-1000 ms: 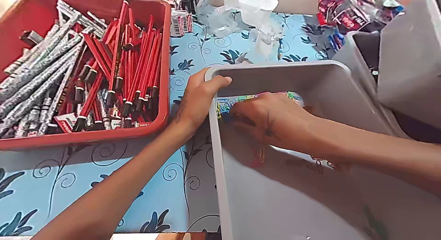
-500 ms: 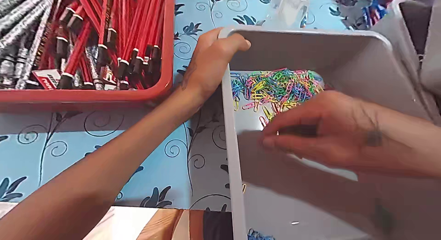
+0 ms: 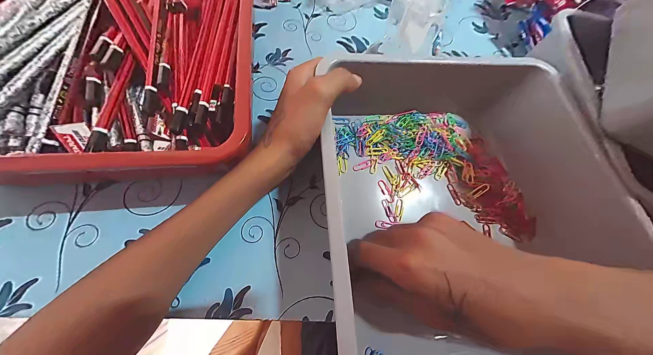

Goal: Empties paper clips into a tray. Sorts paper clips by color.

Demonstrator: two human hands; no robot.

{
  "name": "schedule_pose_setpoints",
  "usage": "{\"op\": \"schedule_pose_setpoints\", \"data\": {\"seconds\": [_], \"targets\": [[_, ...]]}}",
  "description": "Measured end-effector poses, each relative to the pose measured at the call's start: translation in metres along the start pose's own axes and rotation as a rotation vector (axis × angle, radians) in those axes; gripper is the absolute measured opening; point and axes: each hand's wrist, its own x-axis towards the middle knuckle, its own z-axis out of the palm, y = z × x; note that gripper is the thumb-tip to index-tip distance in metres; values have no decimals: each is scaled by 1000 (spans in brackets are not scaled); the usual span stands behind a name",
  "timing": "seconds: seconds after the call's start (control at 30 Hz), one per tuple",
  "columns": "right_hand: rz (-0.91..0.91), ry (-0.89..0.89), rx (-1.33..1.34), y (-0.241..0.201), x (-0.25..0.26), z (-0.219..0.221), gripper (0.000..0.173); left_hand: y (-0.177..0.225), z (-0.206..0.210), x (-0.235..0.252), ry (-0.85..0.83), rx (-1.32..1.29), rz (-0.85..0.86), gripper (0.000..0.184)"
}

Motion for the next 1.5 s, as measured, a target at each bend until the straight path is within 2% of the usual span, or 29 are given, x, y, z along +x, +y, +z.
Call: {"op": "schedule_pose_setpoints", "data": {"seconds": [0.07, 0.17, 0.27, 0.4, 0.43, 0.53, 0.63, 0.8, 0.9, 1.0, 1.1, 1.17, 1.27, 1.37, 1.43, 1.5], "targets": [[119, -60, -130, 14, 1, -21, 15, -16, -3, 14, -25, -72, 79, 12], [297, -121, -312, 33, 9, -54, 2, -16, -3, 14, -25, -96, 73, 12], [258, 18, -282, 54, 22, -54, 9, -16, -3, 14, -14, -62, 81, 13], [231, 92, -150, 66, 46, -34, 43, -15, -3, 13, -3, -34, 82, 15], [222, 85, -136, 66, 49, -30, 44, -14, -3, 12, -3, -37, 80, 14], [71, 77, -187, 66, 46, -26, 22, -13, -2, 12, 2, -50, 81, 14], [-36, 82, -207, 59, 27, -30, 18, -13, -2, 11, -6, -56, 68, 13], [73, 183, 53, 50, -6, -47, 20, -15, -4, 13, -25, -65, 70, 13], [229, 169, 188, 51, -11, -56, 20, -13, -3, 12, -18, -63, 66, 13], [334, 166, 220, 59, -7, -61, 33, -14, -2, 12, -20, -69, 78, 15], [289, 190, 57, 65, -5, -57, 39, -14, -2, 12, -22, -80, 76, 15], [194, 165, -100, 61, -8, -50, 37, -15, -3, 12, -22, -80, 75, 14], [105, 91, -169, 47, -18, -39, 29, -14, -4, 12, -23, -49, 66, 13], [113, 36, -157, 22, -34, -23, 31, -14, -3, 12, -28, -67, 57, 12], [98, 33, -123, 5, -45, -11, 25, -14, -3, 12, -25, -64, 67, 12], [65, -18, 92, -11, -52, -12, 20, -14, -3, 12, -25, -63, 70, 12]]}}
